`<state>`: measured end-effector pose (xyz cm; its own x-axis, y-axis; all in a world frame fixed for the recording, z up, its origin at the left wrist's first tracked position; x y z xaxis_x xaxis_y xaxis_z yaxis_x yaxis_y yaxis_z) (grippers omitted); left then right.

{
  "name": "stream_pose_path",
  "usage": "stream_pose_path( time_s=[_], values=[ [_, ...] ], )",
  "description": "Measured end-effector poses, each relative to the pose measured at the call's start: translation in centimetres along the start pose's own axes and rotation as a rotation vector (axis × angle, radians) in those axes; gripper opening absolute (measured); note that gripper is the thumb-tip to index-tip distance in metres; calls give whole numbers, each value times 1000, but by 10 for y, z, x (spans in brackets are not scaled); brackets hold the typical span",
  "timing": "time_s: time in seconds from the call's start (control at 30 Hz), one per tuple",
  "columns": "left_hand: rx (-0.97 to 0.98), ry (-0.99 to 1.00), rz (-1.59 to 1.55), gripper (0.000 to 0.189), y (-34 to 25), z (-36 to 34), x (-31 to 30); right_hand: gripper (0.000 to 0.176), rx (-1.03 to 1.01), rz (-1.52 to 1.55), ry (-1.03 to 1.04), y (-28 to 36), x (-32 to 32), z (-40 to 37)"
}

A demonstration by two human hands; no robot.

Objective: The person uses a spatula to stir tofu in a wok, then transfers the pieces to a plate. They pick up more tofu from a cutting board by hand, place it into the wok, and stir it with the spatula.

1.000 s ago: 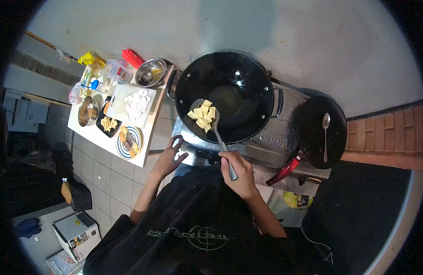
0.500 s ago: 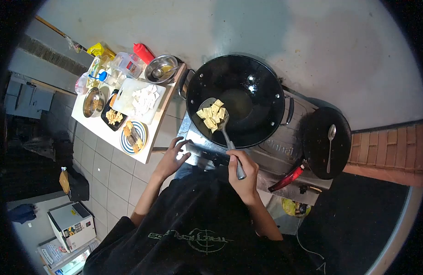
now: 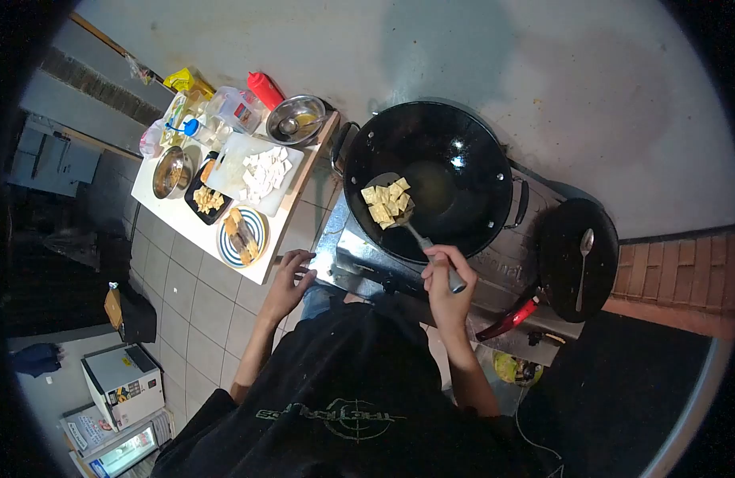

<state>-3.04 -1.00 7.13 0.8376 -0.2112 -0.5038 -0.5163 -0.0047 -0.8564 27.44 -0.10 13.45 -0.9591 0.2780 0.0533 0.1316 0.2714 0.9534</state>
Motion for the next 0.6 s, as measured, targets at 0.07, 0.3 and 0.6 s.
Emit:
stream_pose_path(
  time_s=[0.07,0.3,0.6],
  values=[
    [4,4,-22,34,-1,4,-2,20,26,14,-13,5,-4,4],
    [18,-44,-90,28,5,3,-30,20,-17,-29,-48,47,5,3],
    [-91,-341,-265,18,76,-34,-117,24,-186,-142,104,103,110,-3]
  ],
)
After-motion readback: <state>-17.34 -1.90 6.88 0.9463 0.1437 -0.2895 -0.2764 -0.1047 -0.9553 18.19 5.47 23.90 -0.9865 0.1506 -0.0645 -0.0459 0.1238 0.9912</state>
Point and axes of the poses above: each hand's wrist, its own z-axis towards the middle knuckle, its own x-axis out of the palm, y = z × x, the point moved 4 cm from there along z, towards the middle knuckle, and after that the axes turned 7 degrees about x, right-handed, at the moved point
